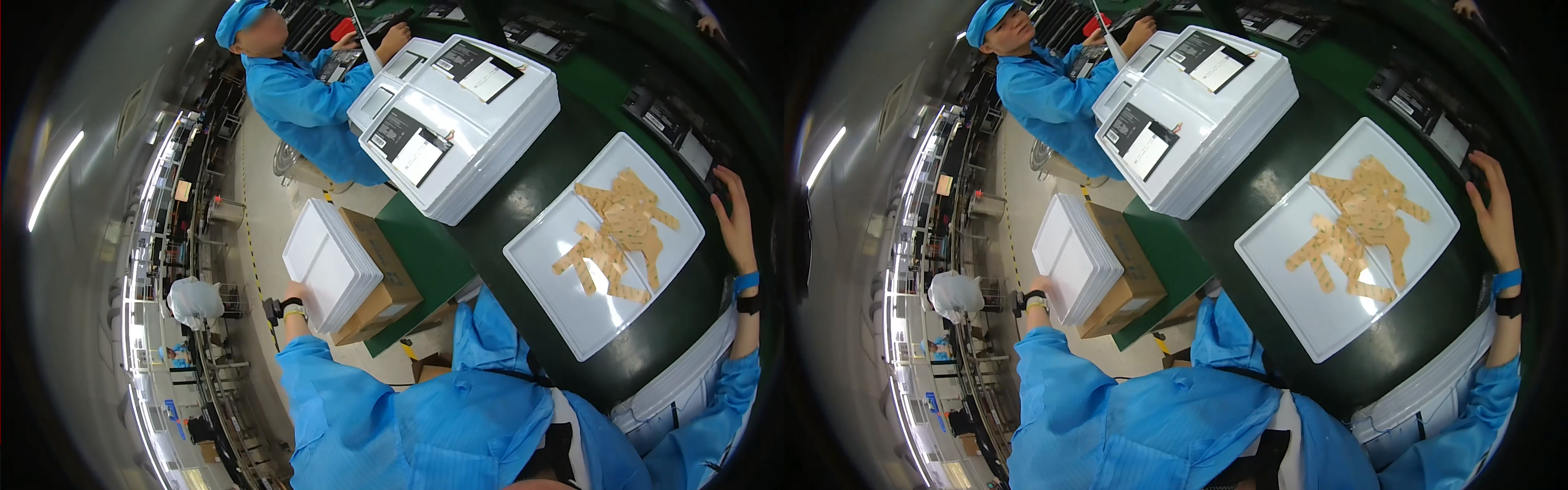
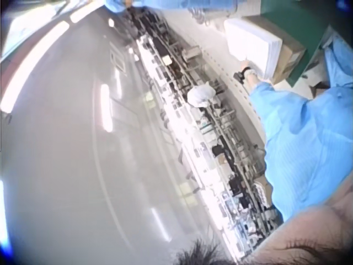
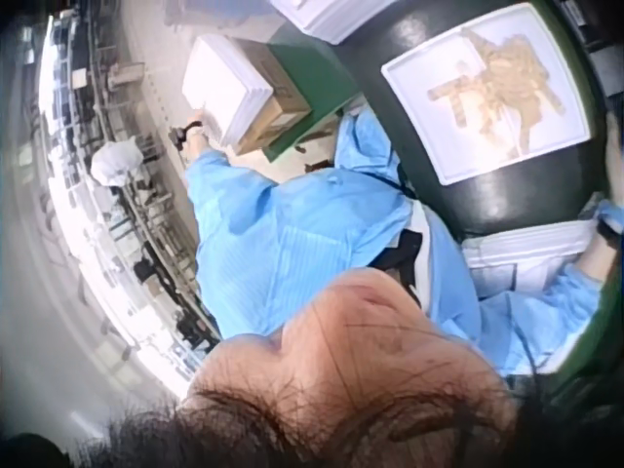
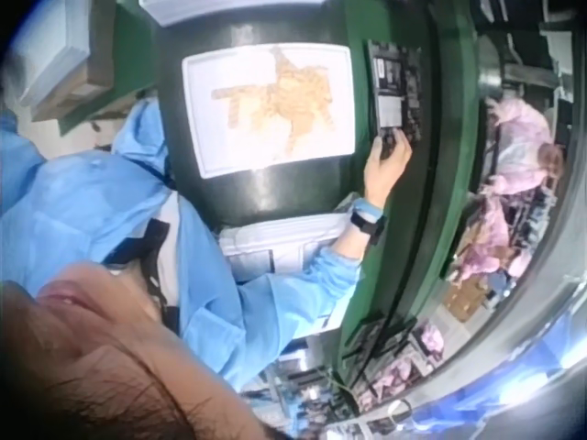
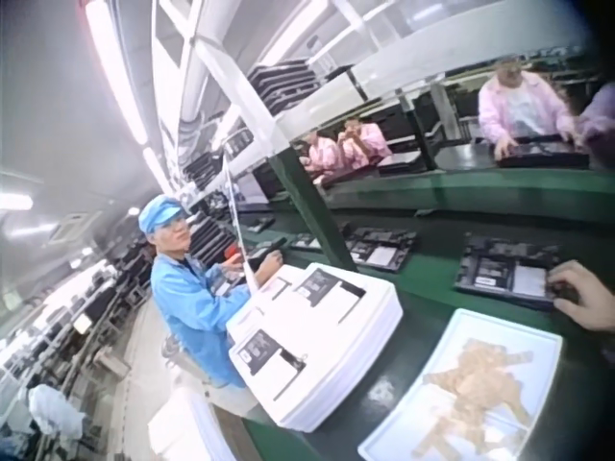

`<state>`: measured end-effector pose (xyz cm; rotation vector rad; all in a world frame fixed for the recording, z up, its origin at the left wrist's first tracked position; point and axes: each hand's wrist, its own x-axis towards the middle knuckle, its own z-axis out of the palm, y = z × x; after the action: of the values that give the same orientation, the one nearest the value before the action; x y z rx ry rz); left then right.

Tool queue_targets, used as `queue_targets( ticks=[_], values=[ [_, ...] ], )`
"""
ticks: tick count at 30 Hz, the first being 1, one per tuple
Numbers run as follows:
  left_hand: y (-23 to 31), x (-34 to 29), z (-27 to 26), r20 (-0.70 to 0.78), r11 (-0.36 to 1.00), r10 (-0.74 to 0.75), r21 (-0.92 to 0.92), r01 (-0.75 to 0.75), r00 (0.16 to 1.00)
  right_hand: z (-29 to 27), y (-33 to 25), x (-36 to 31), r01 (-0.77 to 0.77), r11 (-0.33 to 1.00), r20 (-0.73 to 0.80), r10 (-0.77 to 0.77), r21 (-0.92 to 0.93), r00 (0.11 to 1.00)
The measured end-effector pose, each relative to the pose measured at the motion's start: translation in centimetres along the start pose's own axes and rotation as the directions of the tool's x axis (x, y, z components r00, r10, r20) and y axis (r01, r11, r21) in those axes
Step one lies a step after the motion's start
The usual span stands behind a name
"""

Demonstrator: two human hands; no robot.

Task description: The person applies adhesive tape strips to batteries, installs the batteries into laptop chassis on a conveyor belt, and places components into white plastic trays.

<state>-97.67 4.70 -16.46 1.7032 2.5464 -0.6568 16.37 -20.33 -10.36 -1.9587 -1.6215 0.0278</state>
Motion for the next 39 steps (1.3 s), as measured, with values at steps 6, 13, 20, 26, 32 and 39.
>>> queue_targets(
  ticks=[6,13,20,26,32,39],
  values=[
    [16.3,-3.9,-14.2,-0.679,0.865,0.076,-0.319,-0.386,0.730,-0.7,-1.6,0.3,-0.019,1.000,0.007,0.018,0.023,1.000],
    [37.9,-17.0,-33.1,-0.559,0.247,0.744,-0.281,-0.928,0.367,-0.2,-0.5,0.3,-0.028,0.997,-0.039,0.031,0.068,0.999],
    [48.6,-17.6,-34.2,-0.332,0.002,0.943,-0.025,-1.000,0.010,-0.8,4.9,-1.3,-0.093,0.991,-0.157,0.077,-0.097,0.985],
    [47.0,-15.7,-34.8,-0.420,-0.032,0.906,0.028,-0.999,-0.041,0.2,-3.2,1.7,0.009,0.995,-0.141,0.005,0.100,0.990],
    [49.9,-20.0,-35.0,-0.783,-0.105,0.549,-0.411,-0.906,0.292,-0.9,-2.8,1.2,-0.065,0.988,-0.150,0.086,0.141,0.985],
    [56.8,-36.9,-36.8,-0.818,-0.612,0.571,-0.485,-0.624,0.076,-3.5,-6.9,1.1,-0.146,0.798,-0.055,0.218,0.584,0.974]
  ],
)
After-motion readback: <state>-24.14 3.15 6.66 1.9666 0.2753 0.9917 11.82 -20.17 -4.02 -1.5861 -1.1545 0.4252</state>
